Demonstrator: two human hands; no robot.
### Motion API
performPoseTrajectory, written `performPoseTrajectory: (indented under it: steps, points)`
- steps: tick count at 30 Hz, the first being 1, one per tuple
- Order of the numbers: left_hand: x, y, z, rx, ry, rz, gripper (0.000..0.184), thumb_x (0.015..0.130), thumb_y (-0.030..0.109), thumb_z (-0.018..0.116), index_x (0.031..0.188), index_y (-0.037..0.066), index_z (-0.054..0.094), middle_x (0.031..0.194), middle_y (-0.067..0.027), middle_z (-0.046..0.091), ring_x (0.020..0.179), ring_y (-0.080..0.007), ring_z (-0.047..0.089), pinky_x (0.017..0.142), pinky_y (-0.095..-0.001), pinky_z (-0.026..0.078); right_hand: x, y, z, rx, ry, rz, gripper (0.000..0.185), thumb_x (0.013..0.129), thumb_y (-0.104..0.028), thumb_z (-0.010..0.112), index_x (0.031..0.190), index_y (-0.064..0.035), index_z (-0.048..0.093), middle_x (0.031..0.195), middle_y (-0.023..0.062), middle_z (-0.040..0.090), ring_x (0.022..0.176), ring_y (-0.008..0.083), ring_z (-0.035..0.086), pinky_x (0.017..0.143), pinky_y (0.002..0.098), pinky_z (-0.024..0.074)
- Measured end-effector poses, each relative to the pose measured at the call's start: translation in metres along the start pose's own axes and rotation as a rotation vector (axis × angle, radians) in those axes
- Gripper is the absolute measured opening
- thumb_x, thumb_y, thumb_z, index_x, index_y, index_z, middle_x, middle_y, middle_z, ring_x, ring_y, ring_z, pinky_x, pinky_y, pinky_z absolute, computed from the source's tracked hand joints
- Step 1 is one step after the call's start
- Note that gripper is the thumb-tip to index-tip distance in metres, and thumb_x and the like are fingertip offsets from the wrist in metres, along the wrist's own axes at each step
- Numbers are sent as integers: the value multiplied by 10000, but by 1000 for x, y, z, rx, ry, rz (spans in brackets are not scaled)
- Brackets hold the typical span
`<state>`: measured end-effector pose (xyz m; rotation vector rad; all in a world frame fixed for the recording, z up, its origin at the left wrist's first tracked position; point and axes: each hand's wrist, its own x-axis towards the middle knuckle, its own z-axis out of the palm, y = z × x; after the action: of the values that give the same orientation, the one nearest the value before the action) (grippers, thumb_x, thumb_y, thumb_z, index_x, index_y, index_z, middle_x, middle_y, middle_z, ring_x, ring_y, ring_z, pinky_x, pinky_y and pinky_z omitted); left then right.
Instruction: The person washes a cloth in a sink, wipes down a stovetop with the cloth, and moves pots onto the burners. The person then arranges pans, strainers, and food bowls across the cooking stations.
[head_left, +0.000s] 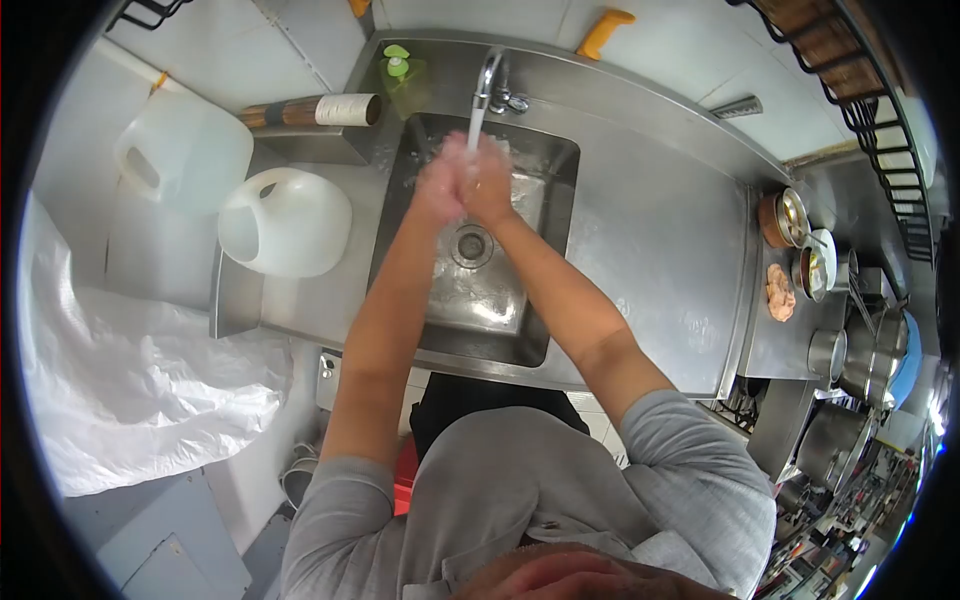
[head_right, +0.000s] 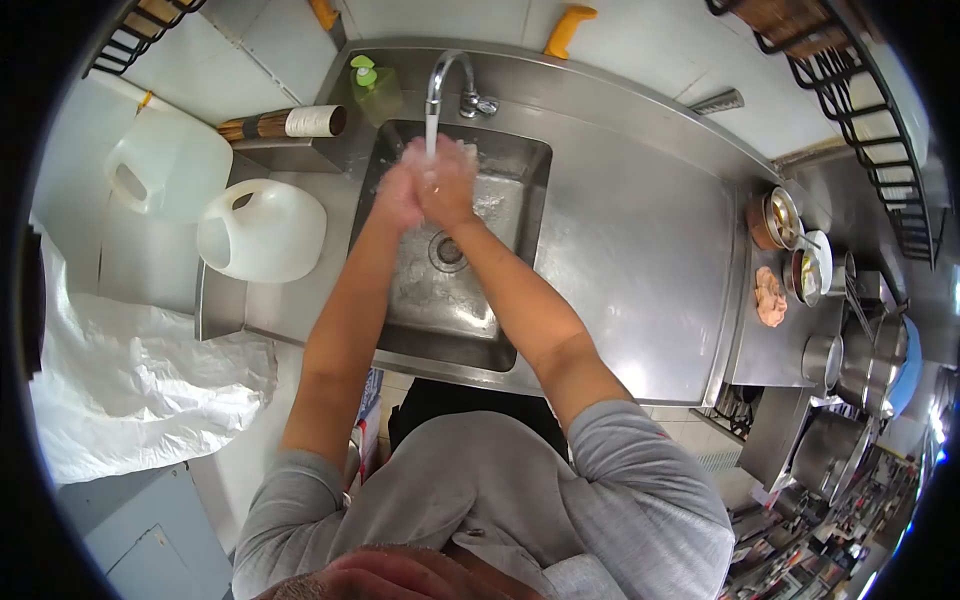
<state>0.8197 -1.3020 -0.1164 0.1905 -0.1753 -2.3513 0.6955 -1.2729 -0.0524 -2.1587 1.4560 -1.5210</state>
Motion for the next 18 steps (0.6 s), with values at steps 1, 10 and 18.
performPoseTrajectory:
  steps: [1, 10, 18]
  points:
    - [1, -24, 50, 198, 277, 113, 383, 1014, 480, 475, 1174, 163, 616, 1100, -53, 650, 972, -182, 640, 832, -375, 536, 1, 5, 8, -101, -33, 231, 239, 879, -254, 608, 983, -53, 685, 880, 189, 694, 801, 387, 668, 755, 444, 534]
    - [0, -14, 44, 144, 418, 216, 435, 1019, 499, 447, 1224, 141, 588, 1222, -37, 620, 1134, -216, 585, 989, -388, 473, 17, -30, 16, 304, 98, 837, 200, 893, -236, 650, 938, -56, 726, 833, 156, 702, 770, 335, 678, 739, 403, 511]
    - [3, 16, 33, 70, 321, 49, 577, 962, 643, 438, 1103, 114, 619, 1074, -72, 658, 1021, -256, 623, 927, -402, 502, -10, -30, 0, -397, -192, 2, 465, 922, -346, 534, 1284, -56, 571, 1211, 143, 633, 1185, 331, 549, 1074, 659, 226]
